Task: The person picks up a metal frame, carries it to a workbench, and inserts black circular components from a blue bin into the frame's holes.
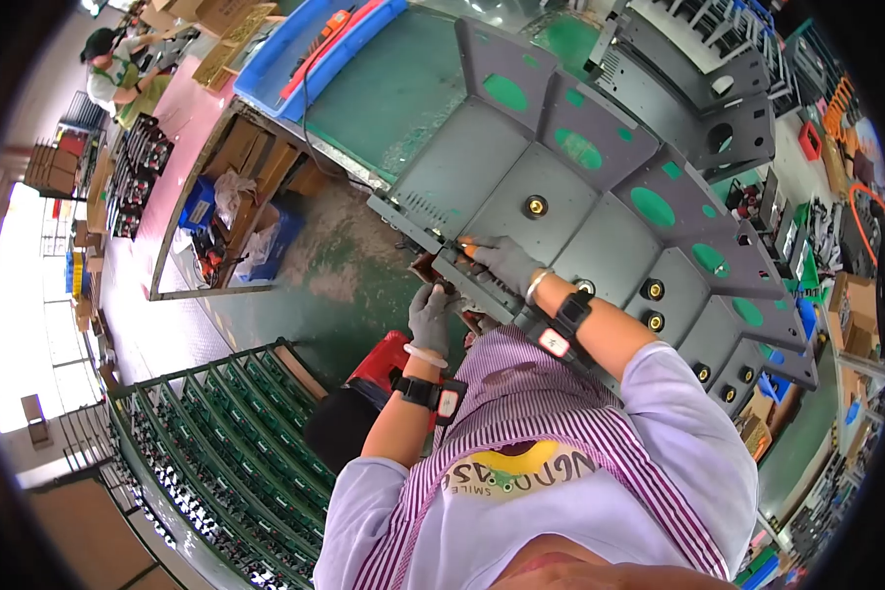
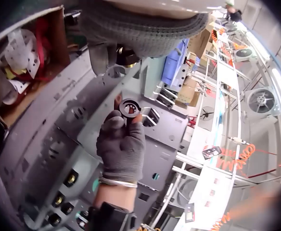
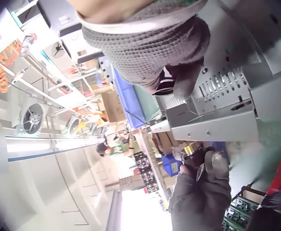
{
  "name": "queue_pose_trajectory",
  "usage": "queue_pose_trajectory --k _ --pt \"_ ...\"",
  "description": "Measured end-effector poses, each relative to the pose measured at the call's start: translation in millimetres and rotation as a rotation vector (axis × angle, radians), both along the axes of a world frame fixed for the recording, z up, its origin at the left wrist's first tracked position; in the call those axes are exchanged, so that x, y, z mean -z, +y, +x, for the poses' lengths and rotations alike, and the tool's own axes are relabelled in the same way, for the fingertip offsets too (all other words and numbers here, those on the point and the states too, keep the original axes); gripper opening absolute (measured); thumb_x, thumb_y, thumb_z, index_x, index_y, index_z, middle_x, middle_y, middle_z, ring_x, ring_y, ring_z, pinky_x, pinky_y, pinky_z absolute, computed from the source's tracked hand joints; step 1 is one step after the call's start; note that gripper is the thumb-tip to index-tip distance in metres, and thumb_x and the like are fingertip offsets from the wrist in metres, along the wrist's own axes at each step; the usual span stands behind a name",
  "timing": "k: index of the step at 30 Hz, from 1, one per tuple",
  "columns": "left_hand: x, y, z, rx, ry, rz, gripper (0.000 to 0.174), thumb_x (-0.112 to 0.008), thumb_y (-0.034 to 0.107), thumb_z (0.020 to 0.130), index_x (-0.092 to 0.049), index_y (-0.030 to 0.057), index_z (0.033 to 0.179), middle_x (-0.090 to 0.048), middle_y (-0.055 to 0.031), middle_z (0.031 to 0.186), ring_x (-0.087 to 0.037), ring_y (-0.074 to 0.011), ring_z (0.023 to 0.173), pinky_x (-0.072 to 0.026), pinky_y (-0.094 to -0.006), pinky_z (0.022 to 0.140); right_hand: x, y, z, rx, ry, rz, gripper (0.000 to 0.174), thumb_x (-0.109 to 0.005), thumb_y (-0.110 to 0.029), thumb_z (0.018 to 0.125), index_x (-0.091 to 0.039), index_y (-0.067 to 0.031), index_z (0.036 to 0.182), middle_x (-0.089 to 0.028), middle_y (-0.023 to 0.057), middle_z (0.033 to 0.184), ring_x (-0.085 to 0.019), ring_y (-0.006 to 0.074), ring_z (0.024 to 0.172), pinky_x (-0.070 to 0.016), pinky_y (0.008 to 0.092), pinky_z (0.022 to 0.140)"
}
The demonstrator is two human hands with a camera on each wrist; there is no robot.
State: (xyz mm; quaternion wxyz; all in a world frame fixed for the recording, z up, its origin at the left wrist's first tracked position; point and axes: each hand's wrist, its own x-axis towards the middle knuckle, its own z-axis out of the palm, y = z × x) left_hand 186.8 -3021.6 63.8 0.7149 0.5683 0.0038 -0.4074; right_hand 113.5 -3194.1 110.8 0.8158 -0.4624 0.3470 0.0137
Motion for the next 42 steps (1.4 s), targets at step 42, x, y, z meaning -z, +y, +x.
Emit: queue_pose_trajectory --k 42 --pt "-29 -21 14 0.215 -0.238 0.258 0.029 -0.059 0.023 0.082 -0.059 -0.0015 0.097 -0.055 0.0014 0.077 -0.05 -0.0073 0.071 -0.0415 -0.0232 0.062 5 -11 29 -0.469 0.125 -0.6 0.028 -0.056 -0.02 0.079 -0.062 -0.0011 0.098 -0.062 0.0051 0.075 -0.053 0.0109 0.065 -0.0437 0.0265 0.061"
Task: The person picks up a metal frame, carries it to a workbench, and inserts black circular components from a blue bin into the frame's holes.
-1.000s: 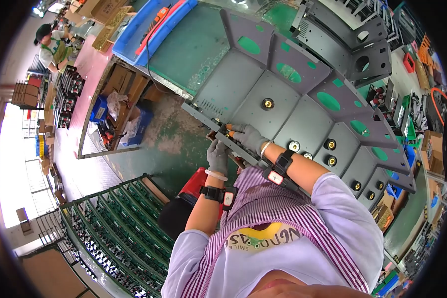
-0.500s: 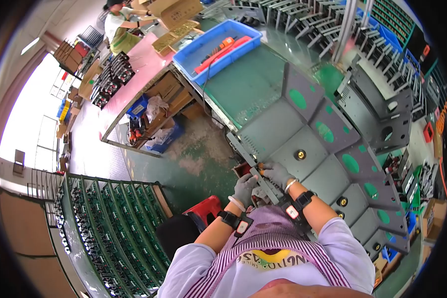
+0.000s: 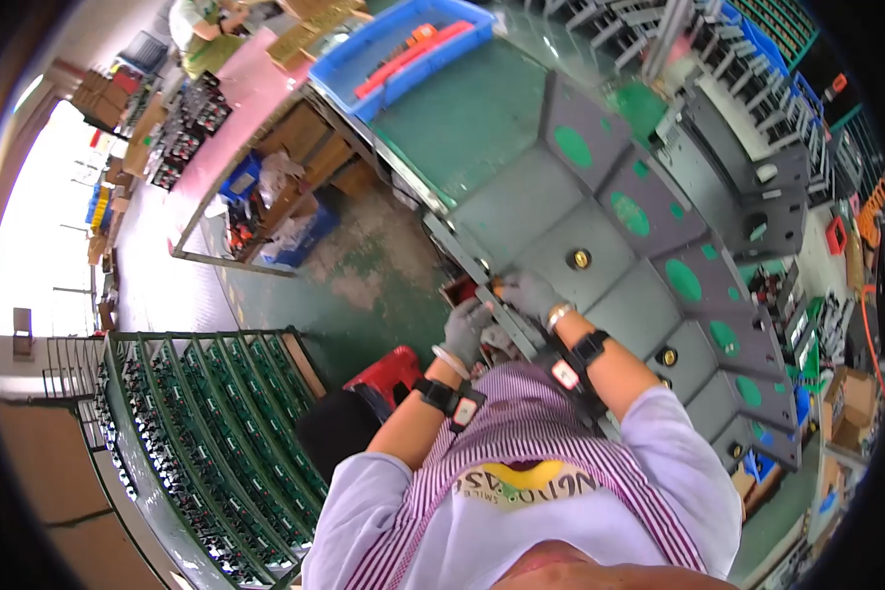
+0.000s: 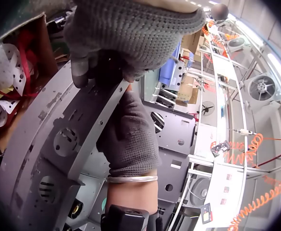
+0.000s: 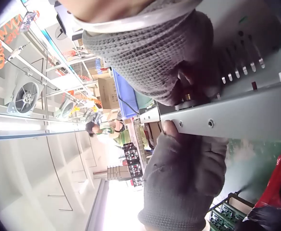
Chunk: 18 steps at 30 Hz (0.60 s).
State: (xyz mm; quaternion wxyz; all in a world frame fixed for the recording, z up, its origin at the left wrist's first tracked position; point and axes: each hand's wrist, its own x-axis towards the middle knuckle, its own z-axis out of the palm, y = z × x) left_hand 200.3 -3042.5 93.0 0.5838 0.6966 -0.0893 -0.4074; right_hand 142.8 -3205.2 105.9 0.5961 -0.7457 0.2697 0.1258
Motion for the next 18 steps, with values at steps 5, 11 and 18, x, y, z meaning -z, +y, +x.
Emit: queue_pose_trajectory --k 5,11,18 --pt "-4 -5 -1 -0.041 0.167 -0.076 0.026 -0.056 0.021 0.083 -0.06 -0.0003 0.098 -0.058 0.0015 0.081 -0.05 -0.0069 0.074 -0.0405 -0.0215 0.065 19 -2 -10 0.103 -0.102 0.269 0.029 -0.057 -0.021 0.077 -0.063 -0.001 0.098 -0.062 0.0053 0.073 -0.055 0.0132 0.063 -0.0439 0.0281 0.058" --pt "7 -3 4 0.014 0.152 -0.048 0.025 -0.054 0.019 0.084 -0.06 0.0001 0.099 -0.06 0.0002 0.084 -0.052 -0.0081 0.076 -0.0408 -0.0208 0.068 -4 -20 1 -0.089 -0.058 0.08 0.029 -0.057 -0.012 0.074 -0.061 -0.0042 0.101 -0.062 0.0058 0.08 -0.057 0.0151 0.068 -0.0457 0.0286 0.065" --pt "14 0 7 0.041 0.127 -0.052 0.026 -0.053 0.019 0.085 -0.059 -0.0013 0.1 -0.06 -0.0015 0.086 -0.054 -0.0091 0.078 -0.0425 -0.0216 0.071 4 -18 -2 -0.044 -0.075 0.192 0.026 -0.057 -0.014 0.075 -0.058 -0.0003 0.097 -0.062 0.0073 0.082 -0.059 0.0192 0.073 -0.047 0.0317 0.069"
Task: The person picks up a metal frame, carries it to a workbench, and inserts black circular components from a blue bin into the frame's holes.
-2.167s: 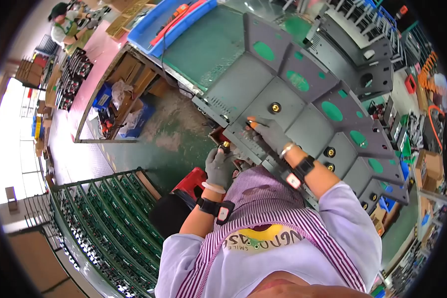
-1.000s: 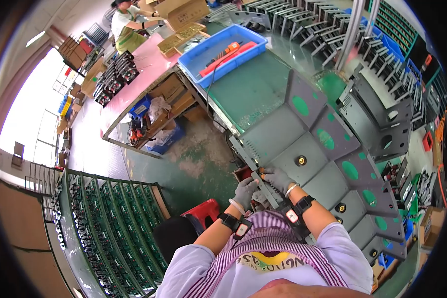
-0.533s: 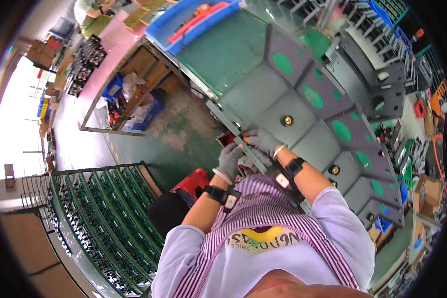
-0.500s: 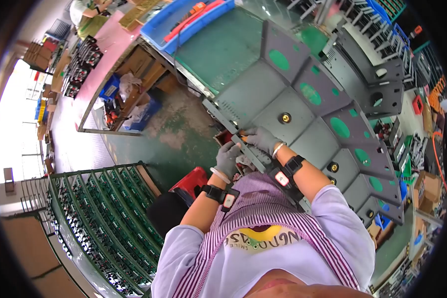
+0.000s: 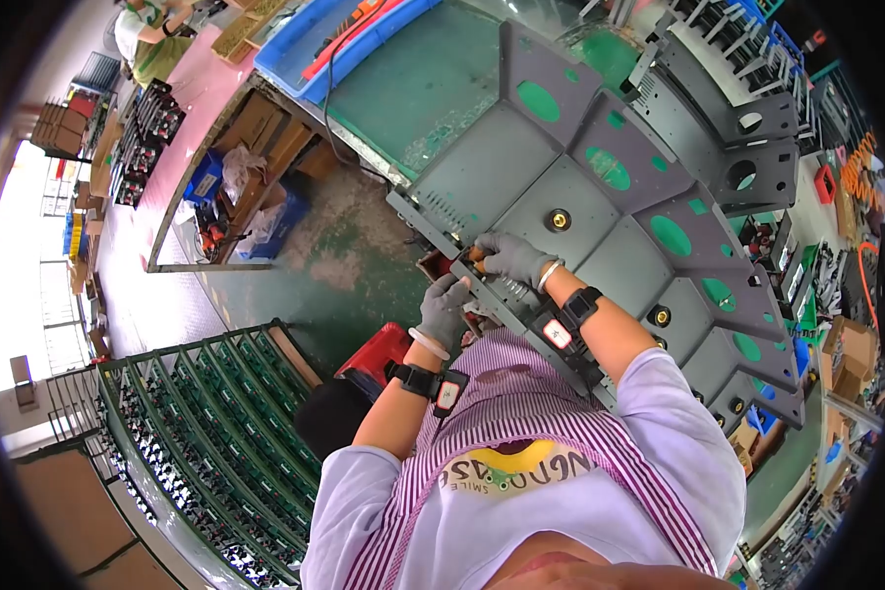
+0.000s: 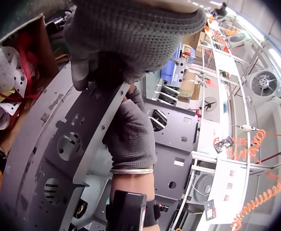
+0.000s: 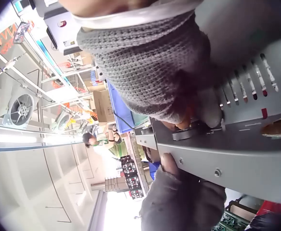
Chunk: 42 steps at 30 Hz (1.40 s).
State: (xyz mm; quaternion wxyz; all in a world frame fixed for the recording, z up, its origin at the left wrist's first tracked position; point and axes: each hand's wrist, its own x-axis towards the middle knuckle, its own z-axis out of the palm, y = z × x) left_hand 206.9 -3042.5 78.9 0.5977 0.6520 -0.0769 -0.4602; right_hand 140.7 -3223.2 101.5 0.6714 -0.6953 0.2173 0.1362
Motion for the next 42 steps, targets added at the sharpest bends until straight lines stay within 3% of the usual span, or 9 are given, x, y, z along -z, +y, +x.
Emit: queue_pose_trajectory --k 4,8,12,17,20,27,32,36,42 --pt "0 -1 0 0.002 0.035 -0.004 0.028 -0.054 0.02 0.085 -0.059 -0.0012 0.101 -0.06 -0.0012 0.087 -0.054 -0.009 0.079 -0.0425 -0.0221 0.071 5 9 14 -0.058 0.136 -0.49 0.031 -0.056 -0.027 0.079 -0.06 0.0021 0.088 -0.06 0.0076 0.068 -0.058 0.0177 0.063 -0.0476 0.0311 0.061" --pt "-13 -3 -1 -0.009 0.023 -0.024 0.028 -0.054 0.02 0.084 -0.059 -0.001 0.102 -0.06 -0.001 0.088 -0.053 -0.0091 0.08 -0.042 -0.0225 0.072 18 -17 -5 0.063 0.299 0.123 0.047 -0.05 -0.044 0.081 -0.064 0.0004 0.082 -0.06 0.0158 0.066 -0.061 0.0268 0.063 -0.0467 0.0362 0.061" --pt "-9 -2 -2 0.008 0.025 -0.039 0.029 -0.053 0.02 0.084 -0.058 -0.0009 0.104 -0.06 -0.0011 0.089 -0.053 -0.0097 0.081 -0.0416 -0.0229 0.072 46 3 -6 0.117 -0.036 -0.402 0.051 -0.046 -0.046 0.084 -0.064 -0.0006 0.07 -0.055 0.009 0.055 -0.05 0.0191 0.045 -0.0412 0.0336 0.048" --pt "-16 -7 -6 -0.05 -0.006 -0.046 0.021 -0.054 0.019 0.084 -0.06 0.0016 0.094 -0.054 0.0024 0.075 -0.047 -0.0075 0.069 -0.0383 -0.0224 0.062 -13 -10 -16 0.176 0.18 0.174 0.045 -0.048 -0.043 0.084 -0.065 -0.0004 0.083 -0.052 0.0044 0.053 -0.051 0.0166 0.053 -0.0414 0.0318 0.054" --pt "-12 -7 -8 -0.072 0.023 -0.061 0.022 -0.054 0.02 0.083 -0.06 0.0015 0.093 -0.053 0.0026 0.074 -0.046 -0.0073 0.068 -0.0375 -0.0223 0.062 -33 -13 -26 0.345 0.205 -0.032 0.038 -0.053 -0.037 0.083 -0.065 -0.0016 0.084 -0.051 0.0048 0.051 -0.051 0.0161 0.054 -0.0412 0.0306 0.058" --pt "-32 -3 -16 -0.039 -0.447 0.239 0.023 -0.059 0.019 0.078 -0.057 0.0026 0.094 -0.055 -0.0074 0.08 -0.052 -0.0201 0.073 -0.0412 -0.0316 0.067 -22 -49 -69 0.358 0.128 -1.179 0.045 -0.068 -0.023 0.068 -0.051 -0.0145 0.108 -0.055 0.0112 0.096 -0.054 0.0294 0.09 -0.0447 0.0376 0.075" --pt "-55 -2 -9 0.117 -1.096 0.024 0.031 -0.06 0.015 0.073 -0.056 0.0037 0.101 -0.056 -0.0141 0.094 -0.055 -0.0317 0.087 -0.0446 -0.0372 0.072 -6 -46 -62 0.418 0.01 -0.761 0.042 -0.064 -0.016 0.066 -0.049 -0.0121 0.105 -0.057 0.0152 0.099 -0.056 0.0336 0.09 -0.0449 0.0393 0.076" --pt "-110 -26 -18 0.357 -1.172 -0.201 0.025 -0.059 0.009 0.071 -0.059 0.0063 0.096 -0.052 -0.0143 0.106 -0.055 -0.0322 0.094 -0.0462 -0.0375 0.08 -69 -6 -63 0.151 -0.154 -0.012 0.039 -0.062 -0.008 0.066 -0.051 -0.006 0.103 -0.055 0.0022 0.087 -0.051 0.0124 0.079 -0.0438 0.0262 0.071" --pt "-116 -11 -23 0.437 -0.982 -0.244 0.02 -0.06 0.012 0.071 -0.057 0.0052 0.089 -0.05 -0.0129 0.113 -0.056 -0.0323 0.093 -0.0477 -0.0378 0.077 -122 20 -66 0.17 -0.062 0.127 0.039 -0.066 -0.013 0.07 -0.052 0.0004 0.103 -0.055 0.0033 0.083 -0.05 0.0091 0.071 -0.0422 0.0217 0.061"
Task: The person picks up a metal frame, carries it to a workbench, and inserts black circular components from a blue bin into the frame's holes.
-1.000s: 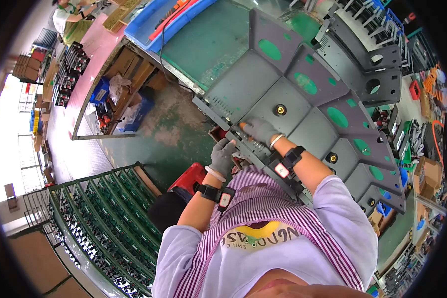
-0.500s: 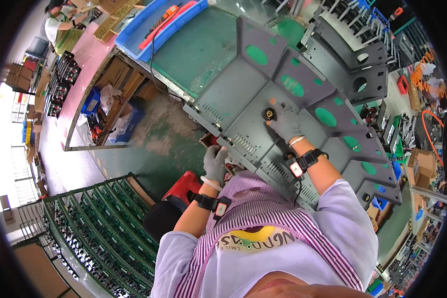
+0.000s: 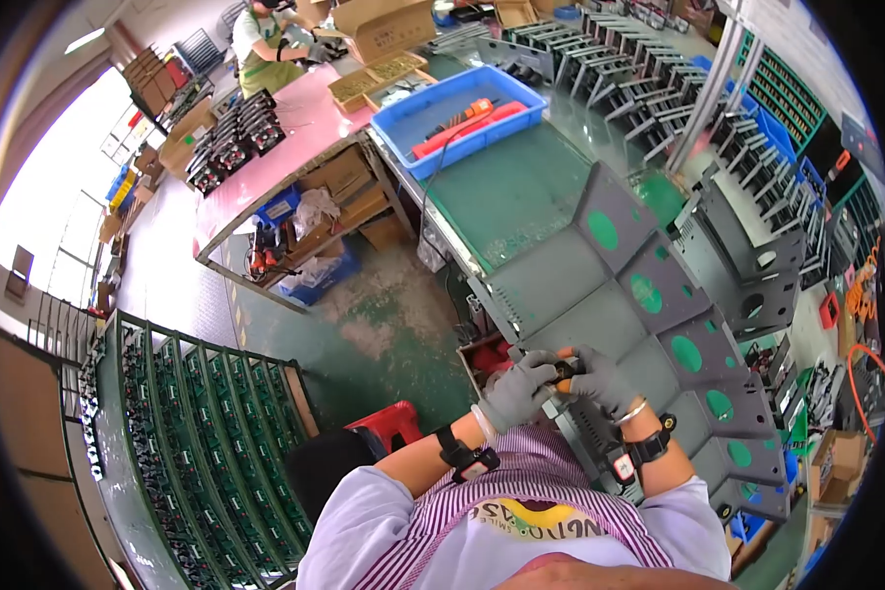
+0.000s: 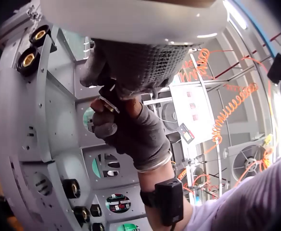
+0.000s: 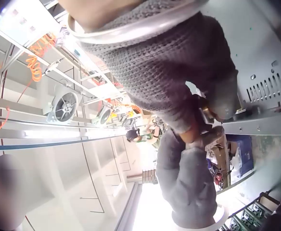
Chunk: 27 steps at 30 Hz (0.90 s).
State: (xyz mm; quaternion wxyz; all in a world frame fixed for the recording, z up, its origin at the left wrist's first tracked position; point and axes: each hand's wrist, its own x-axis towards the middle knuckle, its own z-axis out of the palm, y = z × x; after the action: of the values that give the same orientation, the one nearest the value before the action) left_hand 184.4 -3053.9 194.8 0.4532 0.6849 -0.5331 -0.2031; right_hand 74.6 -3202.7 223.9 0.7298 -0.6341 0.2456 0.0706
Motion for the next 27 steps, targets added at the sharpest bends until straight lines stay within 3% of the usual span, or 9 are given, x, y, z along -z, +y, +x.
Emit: queue_pose_trajectory --k 6,7,10,14,17,19,21,24,27 --pt "-22 12 -9 -0.221 0.414 0.121 0.019 -0.059 0.019 0.079 -0.056 0.0019 0.086 -0.058 -0.0143 0.097 -0.06 -0.0236 0.076 -0.046 -0.0311 0.064 16 29 12 0.375 0.045 -0.351 0.03 -0.057 -0.022 0.078 -0.054 0.0044 0.091 -0.057 0.0122 0.076 -0.056 0.0176 0.07 -0.0453 0.0285 0.065" --pt "-25 14 -10 -0.248 0.535 0.201 0.019 -0.058 0.02 0.081 -0.056 0.0013 0.085 -0.059 -0.0142 0.095 -0.06 -0.0219 0.075 -0.0456 -0.0298 0.063 17 41 14 0.404 -0.122 -0.836 0.028 -0.055 -0.024 0.08 -0.055 0.0032 0.087 -0.058 0.0136 0.069 -0.058 0.0263 0.069 -0.0451 0.0345 0.06" --pt "4 22 -8 -0.208 0.731 0.111 0.021 -0.051 0.02 0.087 -0.056 0.0002 0.093 -0.059 -0.0115 0.093 -0.059 -0.0185 0.076 -0.0466 -0.0289 0.063 -3 55 25 0.2 -0.052 -0.987 0.023 -0.053 -0.021 0.079 -0.055 0.0014 0.083 -0.058 0.0165 0.071 -0.056 0.0365 0.069 -0.0432 0.0399 0.059" --pt "23 35 -6 -0.102 1.608 -0.072 0.027 -0.043 0.021 0.092 -0.051 -0.0007 0.106 -0.059 -0.0084 0.094 -0.059 -0.0198 0.075 -0.0491 -0.0315 0.066 -14 75 29 0.071 -0.228 -1.306 0.016 -0.056 -0.018 0.077 -0.052 -0.003 0.08 -0.057 0.0156 0.082 -0.052 0.0384 0.069 -0.0415 0.0446 0.06" --pt "2 50 -1 0.076 1.816 -0.158 0.032 -0.039 0.024 0.093 -0.049 -0.0009 0.11 -0.059 -0.0091 0.094 -0.059 -0.0201 0.076 -0.0505 -0.0331 0.068 -11 81 27 0.071 -0.406 -1.307 0.022 -0.057 -0.018 0.076 -0.057 -0.0033 0.092 -0.057 0.0115 0.08 -0.056 0.0292 0.073 -0.0436 0.0397 0.063" --pt "5 65 10 0.292 1.846 -0.15 0.034 -0.038 0.026 0.093 -0.049 -0.0019 0.11 -0.06 -0.0108 0.095 -0.06 -0.0208 0.078 -0.0509 -0.0334 0.069 -2 79 22 0.117 -0.436 -0.915 0.026 -0.056 -0.014 0.075 -0.057 -0.0022 0.098 -0.058 0.0096 0.079 -0.057 0.023 0.073 -0.0442 0.0358 0.063" --pt "13 71 19 0.286 1.817 -0.22 0.036 -0.039 0.027 0.093 -0.049 -0.0031 0.11 -0.059 -0.012 0.096 -0.06 -0.0211 0.08 -0.0511 -0.0331 0.069 -4 70 17 0.186 -0.101 -0.61 0.032 -0.053 -0.01 0.075 -0.056 0.0003 0.105 -0.059 0.0072 0.079 -0.056 0.0137 0.072 -0.0449 0.0294 0.063" --pt "21 69 24 0.129 1.729 -0.232 0.035 -0.041 0.024 0.093 -0.049 -0.0053 0.109 -0.06 -0.0139 0.091 -0.061 -0.0223 0.076 -0.0515 -0.0325 0.067 41 50 -6 0.369 -0.025 -0.248 0.029 -0.05 -0.009 0.076 -0.056 0.0026 0.102 -0.06 0.0074 0.079 -0.056 0.0116 0.071 -0.0457 0.0285 0.064" --pt "12 66 12 -0.001 1.653 -0.103 0.03 -0.043 0.019 0.092 -0.049 -0.0052 0.109 -0.06 -0.0147 0.09 -0.061 -0.0239 0.074 -0.0515 -0.0326 0.064 2 89 7 0.177 -0.135 -0.735 0.028 -0.055 -0.015 0.078 -0.058 -0.001 0.101 -0.061 0.0108 0.08 -0.059 0.0217 0.073 -0.0464 0.0314 0.067"
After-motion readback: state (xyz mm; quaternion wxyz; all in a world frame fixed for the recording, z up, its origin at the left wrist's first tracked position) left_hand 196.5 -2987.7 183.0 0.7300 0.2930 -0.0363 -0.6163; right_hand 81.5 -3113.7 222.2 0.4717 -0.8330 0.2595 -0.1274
